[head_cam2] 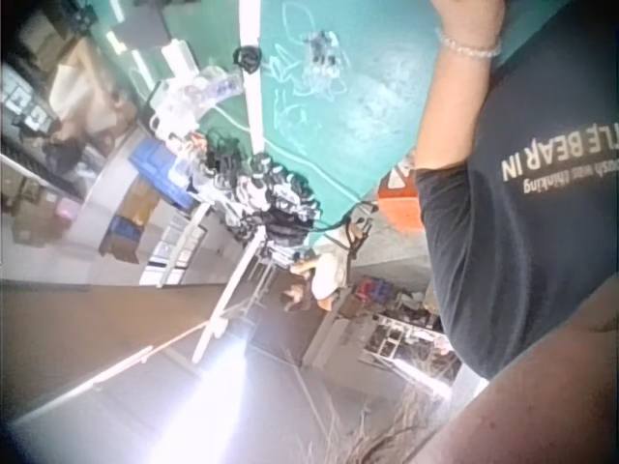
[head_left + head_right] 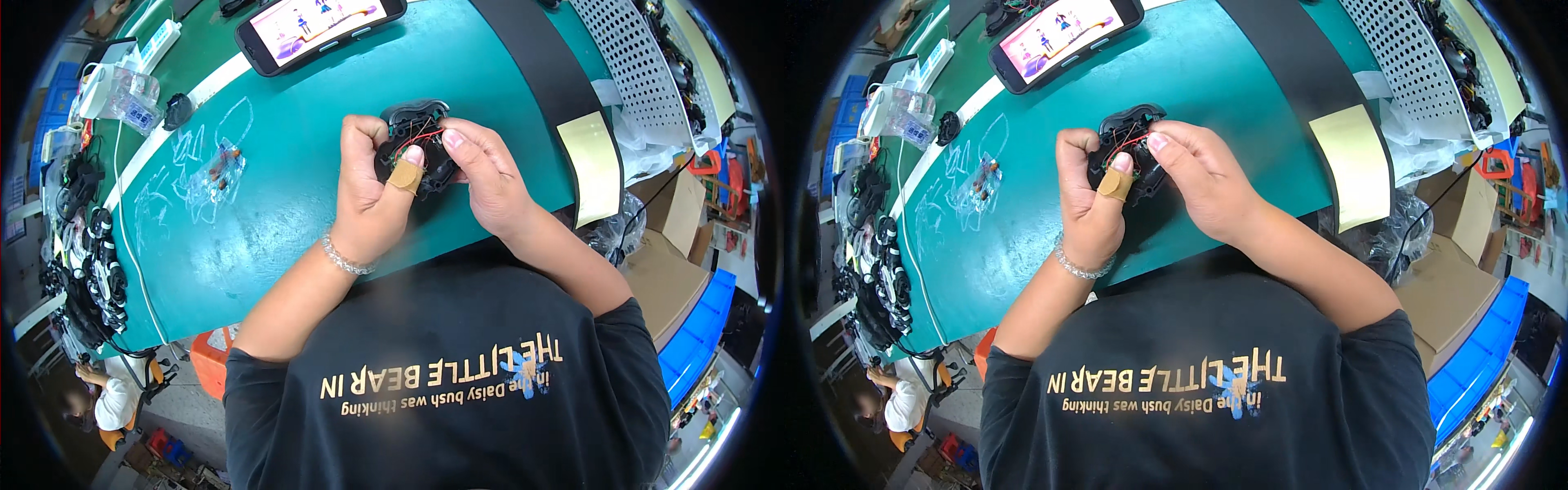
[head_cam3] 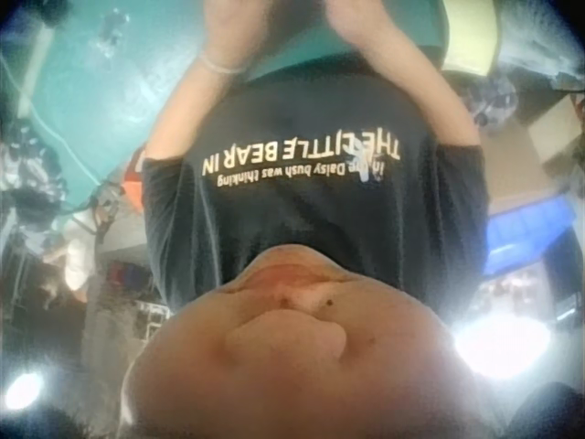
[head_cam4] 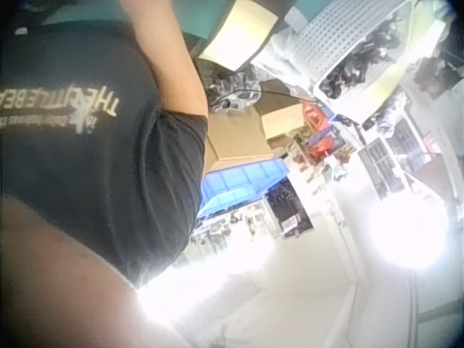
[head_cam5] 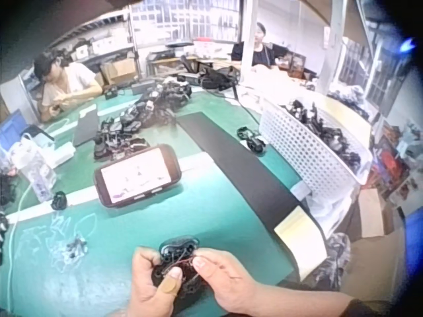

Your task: The person assembles small electronic devices by inserting batteries and connecting wires. They handle the devices one at a time, placing completed units into a white basket and picking up new ones from a pile on the table.

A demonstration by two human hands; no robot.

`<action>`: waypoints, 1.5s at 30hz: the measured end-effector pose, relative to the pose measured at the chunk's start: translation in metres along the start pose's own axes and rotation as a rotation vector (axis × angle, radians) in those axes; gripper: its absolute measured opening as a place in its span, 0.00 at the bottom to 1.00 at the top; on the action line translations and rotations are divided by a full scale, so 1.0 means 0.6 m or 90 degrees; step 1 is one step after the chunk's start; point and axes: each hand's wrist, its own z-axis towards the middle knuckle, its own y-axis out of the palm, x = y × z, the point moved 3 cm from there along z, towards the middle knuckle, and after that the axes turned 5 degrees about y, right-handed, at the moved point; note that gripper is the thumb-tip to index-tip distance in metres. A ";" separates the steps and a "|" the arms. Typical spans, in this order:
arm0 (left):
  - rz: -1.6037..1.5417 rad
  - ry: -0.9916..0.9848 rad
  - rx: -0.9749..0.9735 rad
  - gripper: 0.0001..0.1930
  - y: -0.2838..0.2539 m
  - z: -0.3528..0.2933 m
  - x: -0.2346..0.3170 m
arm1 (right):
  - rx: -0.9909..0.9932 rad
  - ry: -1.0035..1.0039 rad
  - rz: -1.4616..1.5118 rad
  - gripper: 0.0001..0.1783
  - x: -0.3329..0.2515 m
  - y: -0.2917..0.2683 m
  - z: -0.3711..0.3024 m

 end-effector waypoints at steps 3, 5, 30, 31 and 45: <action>0.048 0.028 -0.008 0.12 0.000 -0.001 0.001 | 0.014 -0.006 0.000 0.15 -0.001 0.001 -0.006; 0.064 0.038 -0.012 0.12 0.000 -0.002 0.004 | 0.000 -0.019 -0.025 0.15 0.001 -0.001 -0.008; 0.128 -0.017 0.077 0.10 -0.002 -0.002 -0.010 | 0.067 -0.245 -0.835 0.11 -0.052 -0.006 0.027; 0.135 -0.004 0.075 0.10 -0.002 -0.002 -0.010 | 0.067 -0.250 -0.833 0.11 -0.051 -0.005 0.027; 0.139 0.001 0.068 0.09 0.000 -0.007 -0.011 | 0.023 -0.327 -0.767 0.12 -0.034 -0.013 0.028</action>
